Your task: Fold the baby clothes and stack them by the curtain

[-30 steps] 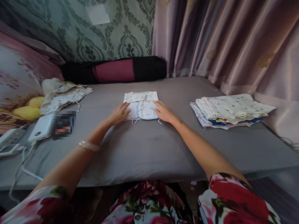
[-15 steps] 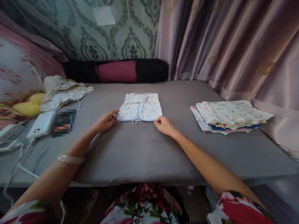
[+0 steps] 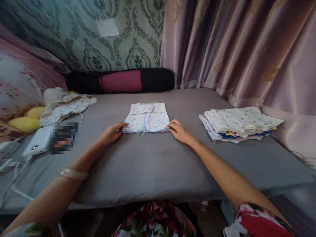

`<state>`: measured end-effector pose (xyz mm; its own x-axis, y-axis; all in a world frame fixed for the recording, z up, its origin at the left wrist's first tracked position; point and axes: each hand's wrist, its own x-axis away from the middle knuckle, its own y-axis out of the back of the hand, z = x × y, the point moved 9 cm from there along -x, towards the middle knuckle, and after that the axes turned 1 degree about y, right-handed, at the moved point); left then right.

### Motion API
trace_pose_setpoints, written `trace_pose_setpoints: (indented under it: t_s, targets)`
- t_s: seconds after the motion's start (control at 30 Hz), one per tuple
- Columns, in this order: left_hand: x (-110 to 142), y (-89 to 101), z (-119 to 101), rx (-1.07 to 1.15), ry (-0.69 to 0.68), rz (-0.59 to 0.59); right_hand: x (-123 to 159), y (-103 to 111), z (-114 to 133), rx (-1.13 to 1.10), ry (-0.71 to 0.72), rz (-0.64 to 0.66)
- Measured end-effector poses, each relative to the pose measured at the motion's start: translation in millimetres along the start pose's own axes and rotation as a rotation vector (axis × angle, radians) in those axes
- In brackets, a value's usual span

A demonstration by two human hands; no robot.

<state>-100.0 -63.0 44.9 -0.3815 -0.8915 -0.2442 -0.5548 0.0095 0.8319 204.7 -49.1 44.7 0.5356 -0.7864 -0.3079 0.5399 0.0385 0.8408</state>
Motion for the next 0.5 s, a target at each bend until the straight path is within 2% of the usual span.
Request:
trace_pose_setpoints:
  t_s: [0.13,0.27,0.37,0.5]
  targets:
    - [-2.7,-0.6,5.2,-0.025,0.023,-0.024,-3.6,-0.7,4.9,0.011,0.062,-0.016]
    - [-6.9,0.9,-2.4,-0.018,-0.016,-0.03,-11.6,-2.5,3.3,-0.006,0.064,-0.034]
    - [-10.6,1.3,-2.8,-0.027,0.006,-0.015,-15.7,-5.3,0.1,-0.028,0.034,-0.05]
    - [-13.2,0.4,8.4,-0.047,0.083,0.004,-14.7,-5.2,-7.4,-0.08,-0.059,-0.092]
